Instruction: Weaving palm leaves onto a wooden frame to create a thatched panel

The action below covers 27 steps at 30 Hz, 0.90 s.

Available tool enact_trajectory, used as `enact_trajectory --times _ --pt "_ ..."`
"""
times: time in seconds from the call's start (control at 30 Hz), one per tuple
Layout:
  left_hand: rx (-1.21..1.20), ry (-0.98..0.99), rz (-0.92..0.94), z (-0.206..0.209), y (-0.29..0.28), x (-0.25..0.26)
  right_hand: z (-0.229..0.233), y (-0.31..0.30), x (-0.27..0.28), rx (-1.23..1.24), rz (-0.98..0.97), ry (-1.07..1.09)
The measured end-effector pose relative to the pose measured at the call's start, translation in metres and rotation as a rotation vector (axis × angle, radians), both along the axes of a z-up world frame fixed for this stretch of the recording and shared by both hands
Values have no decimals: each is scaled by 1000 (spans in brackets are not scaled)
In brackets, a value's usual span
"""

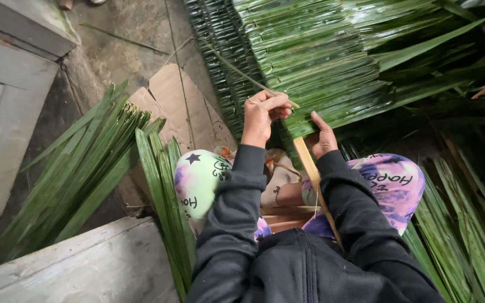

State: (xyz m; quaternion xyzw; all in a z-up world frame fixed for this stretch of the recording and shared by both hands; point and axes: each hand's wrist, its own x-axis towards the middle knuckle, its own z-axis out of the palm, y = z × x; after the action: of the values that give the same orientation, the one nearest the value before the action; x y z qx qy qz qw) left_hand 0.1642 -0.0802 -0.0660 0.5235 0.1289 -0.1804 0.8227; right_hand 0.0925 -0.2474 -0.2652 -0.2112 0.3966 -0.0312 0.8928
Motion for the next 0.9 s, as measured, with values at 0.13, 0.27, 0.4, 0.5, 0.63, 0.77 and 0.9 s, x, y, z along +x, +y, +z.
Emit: enact_trajectory --times 0.13,0.27,0.4,0.5,0.63,0.77,0.9 --pt "16 -132 -36 67 0 -30 6 2 -1 66 -40 -31" --pt "145 -246 -132 138 10 -64 22 6 -4 58 -21 -50" --pt "82 -279 -169 155 18 -93 24 5 -1 23 -4 -28" --pt "-28 -250 -148 154 22 -105 21 4 -1 59 -33 -9" --pt "-153 -210 -107 146 23 -108 28 2 -5 20 -1 15" --pt "-27 -371 -155 147 18 -80 13 1 -1 23 -23 -12" --pt "633 -499 74 60 -1 -28 -3 2 4 -129 1 88"
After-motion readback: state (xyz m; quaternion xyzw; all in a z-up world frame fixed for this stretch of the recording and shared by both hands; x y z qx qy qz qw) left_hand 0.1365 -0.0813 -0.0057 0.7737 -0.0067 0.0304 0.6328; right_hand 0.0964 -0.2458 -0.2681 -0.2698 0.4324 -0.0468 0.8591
